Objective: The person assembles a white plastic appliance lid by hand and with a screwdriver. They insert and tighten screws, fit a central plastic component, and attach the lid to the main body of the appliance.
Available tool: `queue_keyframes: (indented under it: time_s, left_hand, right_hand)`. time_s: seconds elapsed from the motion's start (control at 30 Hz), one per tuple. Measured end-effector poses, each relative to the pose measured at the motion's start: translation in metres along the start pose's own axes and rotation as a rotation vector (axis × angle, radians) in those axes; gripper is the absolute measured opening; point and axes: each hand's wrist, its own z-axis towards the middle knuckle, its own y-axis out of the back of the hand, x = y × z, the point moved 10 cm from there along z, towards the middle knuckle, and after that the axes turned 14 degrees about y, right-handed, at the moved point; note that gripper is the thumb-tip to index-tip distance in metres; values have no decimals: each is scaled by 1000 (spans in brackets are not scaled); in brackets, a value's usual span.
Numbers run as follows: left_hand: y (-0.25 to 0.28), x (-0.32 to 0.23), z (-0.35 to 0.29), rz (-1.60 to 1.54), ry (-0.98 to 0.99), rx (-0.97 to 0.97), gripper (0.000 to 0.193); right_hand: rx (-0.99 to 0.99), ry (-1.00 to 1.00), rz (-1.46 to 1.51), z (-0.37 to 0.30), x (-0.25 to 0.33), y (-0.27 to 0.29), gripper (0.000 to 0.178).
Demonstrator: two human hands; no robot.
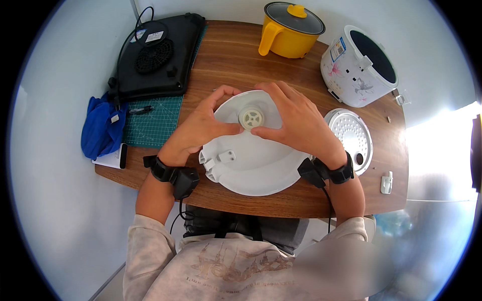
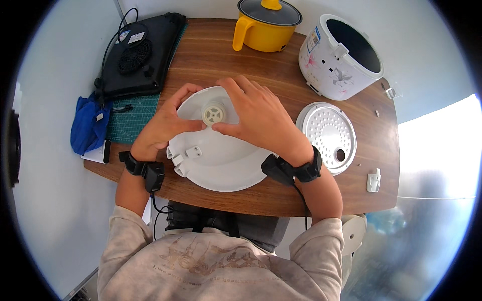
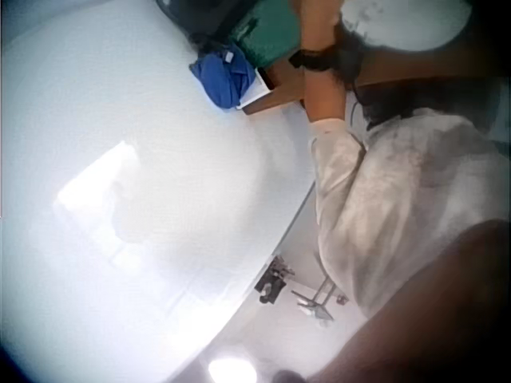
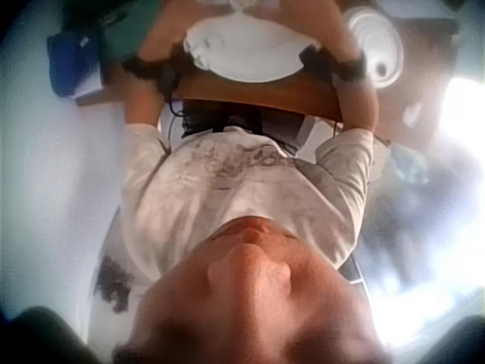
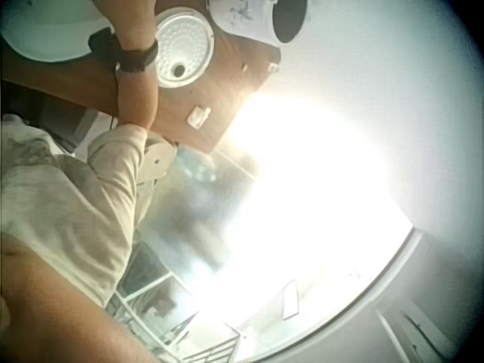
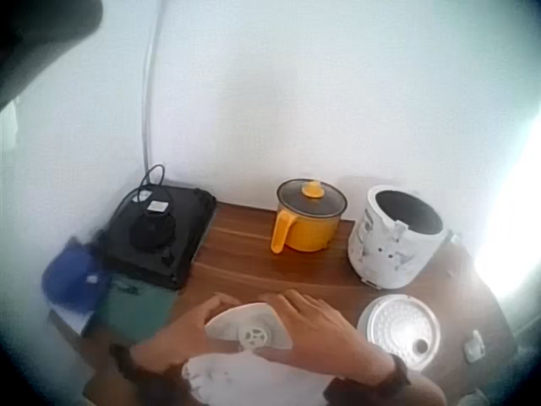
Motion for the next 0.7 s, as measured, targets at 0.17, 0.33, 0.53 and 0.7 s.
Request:
queue_keyframes:
  time_s: [0.17, 0.33, 0.53, 0.7]
  left_hand:
    - [2, -1, 0, 14, -1, -13, 65]
    - [2, -2, 0, 11, -20, -14, 63]
    - [3, -2, -1, -19, -21, -5, 61]
    - [1, -3, -1, -15, -14, 10, 62]
  right_hand:
    - [-45, 56, -28, 1, 6, 4, 69]
    - [-70, 87, -53, 1, 7, 5, 68]
    - [-100, 84, -29, 2, 10, 10, 66]
    - [-83, 59, 21, 1, 7, 5, 69]
